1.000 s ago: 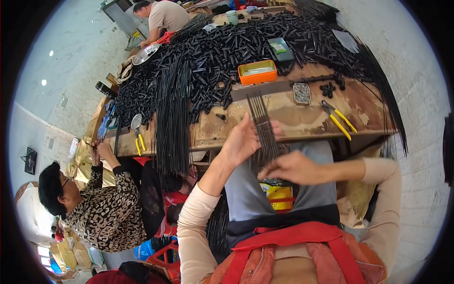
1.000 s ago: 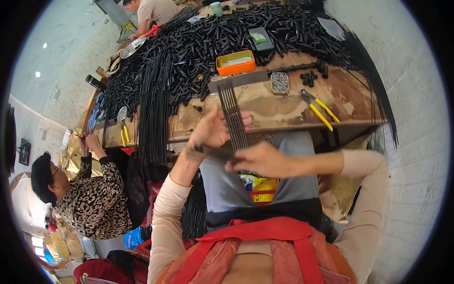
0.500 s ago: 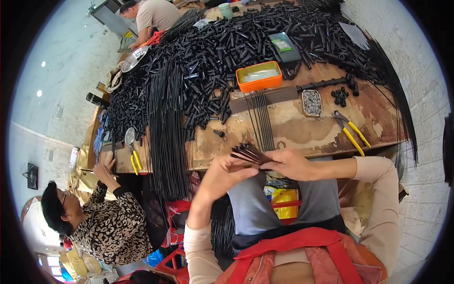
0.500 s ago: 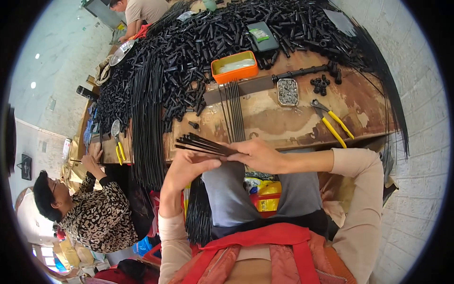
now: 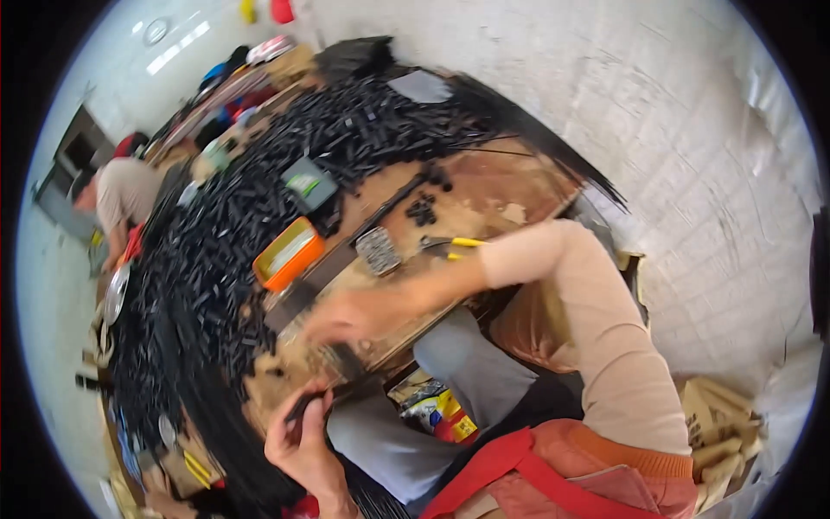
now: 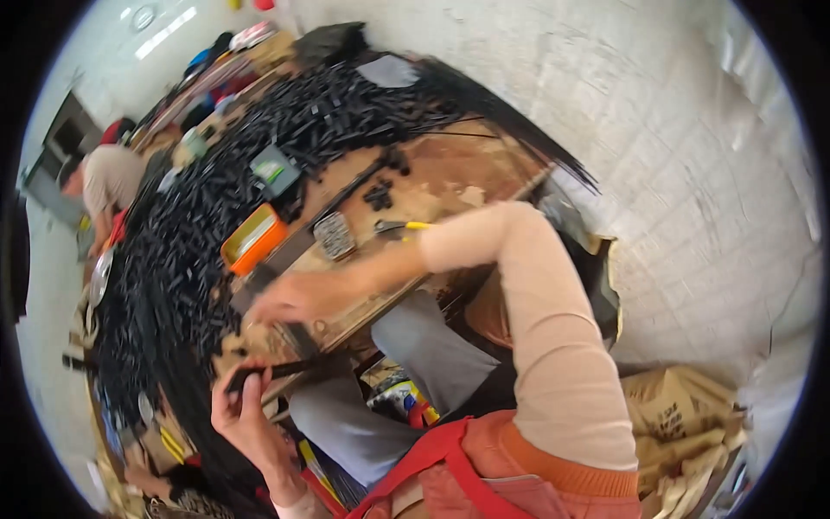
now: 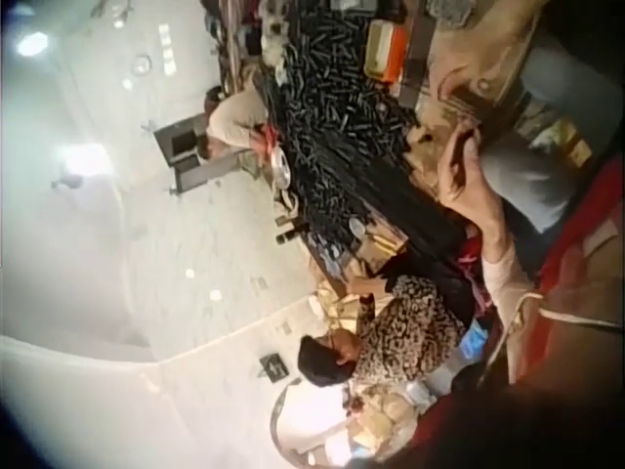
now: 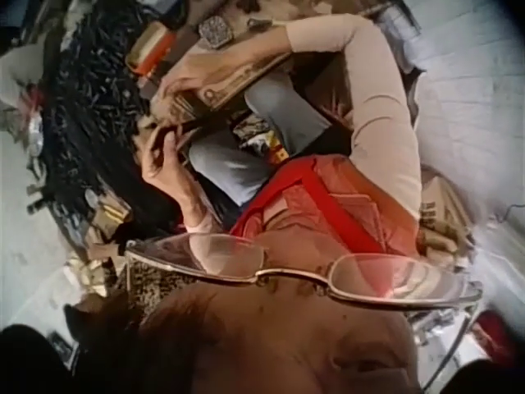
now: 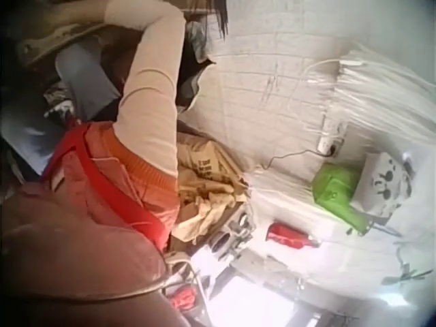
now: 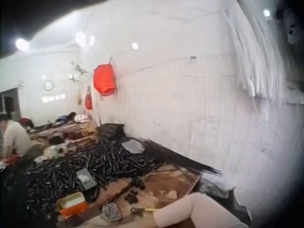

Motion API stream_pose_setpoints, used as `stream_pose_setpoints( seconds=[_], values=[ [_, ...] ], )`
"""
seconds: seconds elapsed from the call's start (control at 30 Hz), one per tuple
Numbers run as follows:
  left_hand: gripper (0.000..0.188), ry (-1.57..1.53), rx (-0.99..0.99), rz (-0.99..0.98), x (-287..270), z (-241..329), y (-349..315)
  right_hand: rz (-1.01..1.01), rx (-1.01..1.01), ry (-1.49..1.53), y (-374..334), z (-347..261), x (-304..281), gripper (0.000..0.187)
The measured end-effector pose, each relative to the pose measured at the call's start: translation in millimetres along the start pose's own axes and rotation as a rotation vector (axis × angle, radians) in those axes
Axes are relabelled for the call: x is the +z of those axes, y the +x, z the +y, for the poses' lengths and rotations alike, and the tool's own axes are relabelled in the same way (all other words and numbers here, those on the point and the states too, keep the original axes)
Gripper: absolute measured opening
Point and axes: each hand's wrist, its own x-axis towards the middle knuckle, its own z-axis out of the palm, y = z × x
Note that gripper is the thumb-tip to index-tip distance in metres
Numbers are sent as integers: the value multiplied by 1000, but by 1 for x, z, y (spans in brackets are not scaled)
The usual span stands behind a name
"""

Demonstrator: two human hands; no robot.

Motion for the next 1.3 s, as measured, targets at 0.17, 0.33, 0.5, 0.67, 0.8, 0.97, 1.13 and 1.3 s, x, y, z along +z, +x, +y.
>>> stream_pose_setpoints(
  seconds=[0.17,0.33,0.5,0.67,0.8,0.97,1.13,1.3],
  values=[
    [25,69,49,-106,12,-9,1,164,96,-720,86,125,-70,16],
    [29,82,42,-175,10,-5,-2,1,173,-1064,106,177,-76,14],
    [29,97,120,-83,9,-6,-5,-169,237,-1047,126,163,-64,19],
    [28,49,34,-106,12,0,3,-59,261,-909,130,138,-77,23],
    [37,-102,-18,-180,19,7,14,232,228,-469,98,71,-110,17],
    [25,-166,-20,-267,8,4,18,180,38,-495,31,-88,-76,15],
    [25,-185,-6,-271,1,-7,17,118,-267,-755,-16,-126,-32,37],
    [20,-214,-23,-269,5,-10,11,145,-296,-872,-29,-127,-18,54]
  ],
)
